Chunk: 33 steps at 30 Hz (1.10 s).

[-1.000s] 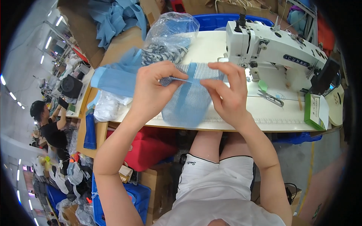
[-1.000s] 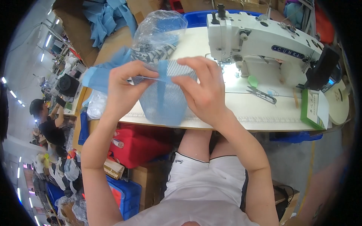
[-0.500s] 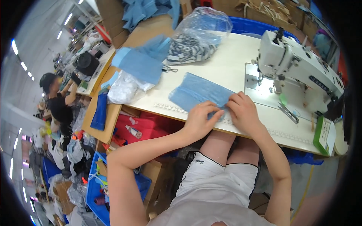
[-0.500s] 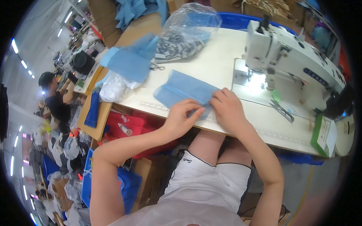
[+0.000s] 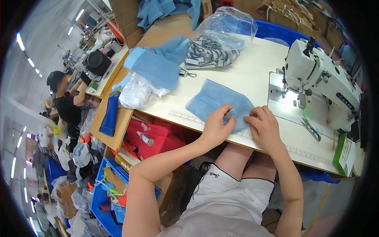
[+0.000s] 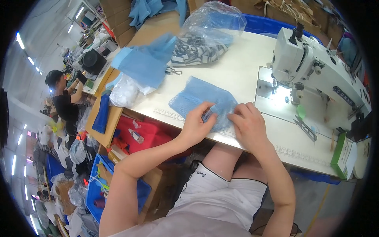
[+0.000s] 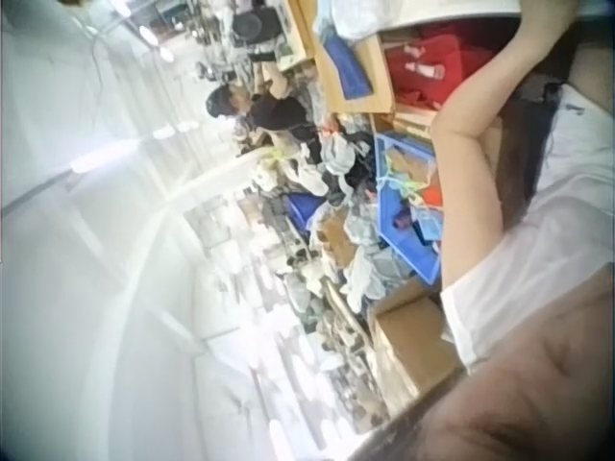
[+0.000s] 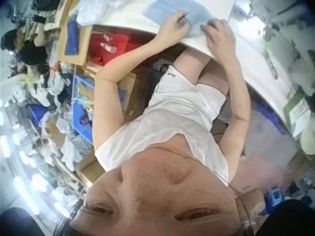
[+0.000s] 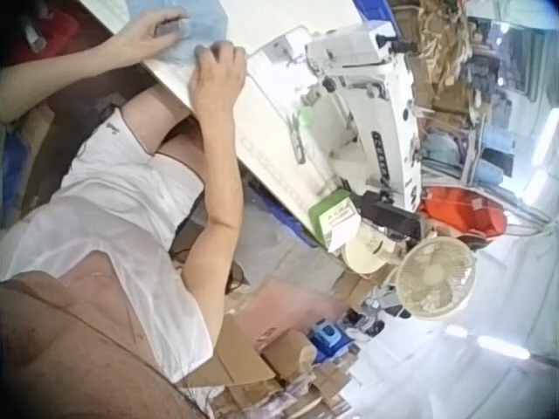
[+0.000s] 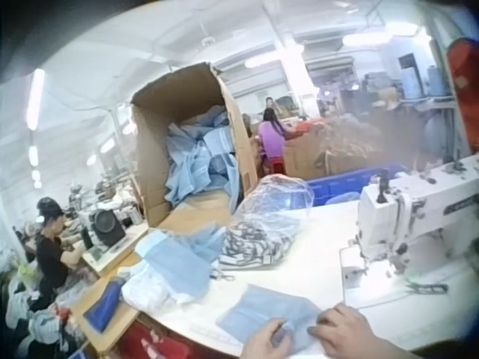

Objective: Assembling and inspecting small mesh bags at a sewing station, including attaching hardware clips.

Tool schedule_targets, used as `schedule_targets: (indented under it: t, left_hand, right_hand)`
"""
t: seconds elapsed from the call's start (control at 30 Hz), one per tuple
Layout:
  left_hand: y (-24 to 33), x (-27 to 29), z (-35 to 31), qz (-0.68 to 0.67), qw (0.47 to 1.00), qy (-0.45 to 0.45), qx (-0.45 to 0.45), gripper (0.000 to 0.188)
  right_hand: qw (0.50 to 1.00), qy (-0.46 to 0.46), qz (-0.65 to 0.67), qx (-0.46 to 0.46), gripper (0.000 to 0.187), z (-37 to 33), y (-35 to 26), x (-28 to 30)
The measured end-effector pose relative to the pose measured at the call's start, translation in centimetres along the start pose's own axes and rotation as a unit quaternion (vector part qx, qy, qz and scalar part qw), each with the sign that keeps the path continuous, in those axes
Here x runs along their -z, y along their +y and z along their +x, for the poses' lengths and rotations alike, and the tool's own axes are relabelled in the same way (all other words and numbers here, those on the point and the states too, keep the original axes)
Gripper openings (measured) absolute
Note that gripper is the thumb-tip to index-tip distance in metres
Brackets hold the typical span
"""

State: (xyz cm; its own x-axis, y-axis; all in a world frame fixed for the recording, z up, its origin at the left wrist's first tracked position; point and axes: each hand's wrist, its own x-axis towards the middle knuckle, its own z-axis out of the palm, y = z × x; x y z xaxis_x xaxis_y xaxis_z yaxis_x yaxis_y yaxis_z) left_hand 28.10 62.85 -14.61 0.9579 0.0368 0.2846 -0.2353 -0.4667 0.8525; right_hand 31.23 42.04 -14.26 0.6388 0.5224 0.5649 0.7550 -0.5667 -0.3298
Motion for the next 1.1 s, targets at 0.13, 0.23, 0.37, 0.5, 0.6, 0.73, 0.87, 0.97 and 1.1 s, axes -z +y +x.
schedule_targets:
  t: [0.13,0.23,0.37,0.5,0.6,0.73,0.87,0.97,1.1]
  left_hand:
    - [-0.5,0.5,1.3,0.026,0.998,-0.040,0.035,0.028]
    - [-0.9,0.4,2.1,0.002,0.997,-0.073,0.034,0.026]
    - [1.0,0.2,2.8,0.074,0.991,-0.098,0.053,0.025]
    - [-0.1,-0.4,2.9,-0.060,0.995,-0.068,0.037,0.029]
    - [-0.3,2.3,4.7,-0.038,0.999,0.007,0.023,0.020]
    - [-2.2,11.5,10.9,0.328,0.933,0.041,-0.141,0.054]
    - [-6.1,16.4,12.6,0.550,0.835,-0.014,-0.024,0.063]
    - [-9.0,17.7,12.3,0.583,0.812,-0.005,-0.038,0.058]
    - [-8.7,16.9,12.4,0.451,0.891,-0.001,0.056,0.036]
  right_hand:
    - [1.000,0.010,0.010,0.001,0.023,0.1,0.1,-0.2]
    - [1.000,0.008,0.014,-0.007,0.024,0.1,0.0,-0.1]
    - [1.000,0.008,0.016,-0.021,0.024,-0.2,0.2,-0.1]
    - [0.999,0.012,-0.001,-0.038,0.021,-0.2,0.2,-0.1]
    - [0.999,0.009,-0.011,-0.047,0.018,-0.1,0.4,0.0]
    - [0.999,0.014,-0.012,-0.037,0.013,0.0,0.1,0.0]
    - [0.999,0.015,-0.014,-0.036,0.013,0.2,0.1,-0.4]
    - [0.999,0.016,-0.012,-0.033,0.013,0.3,0.0,-0.2]
    - [0.999,0.008,-0.021,-0.039,0.013,0.0,0.2,-0.2]
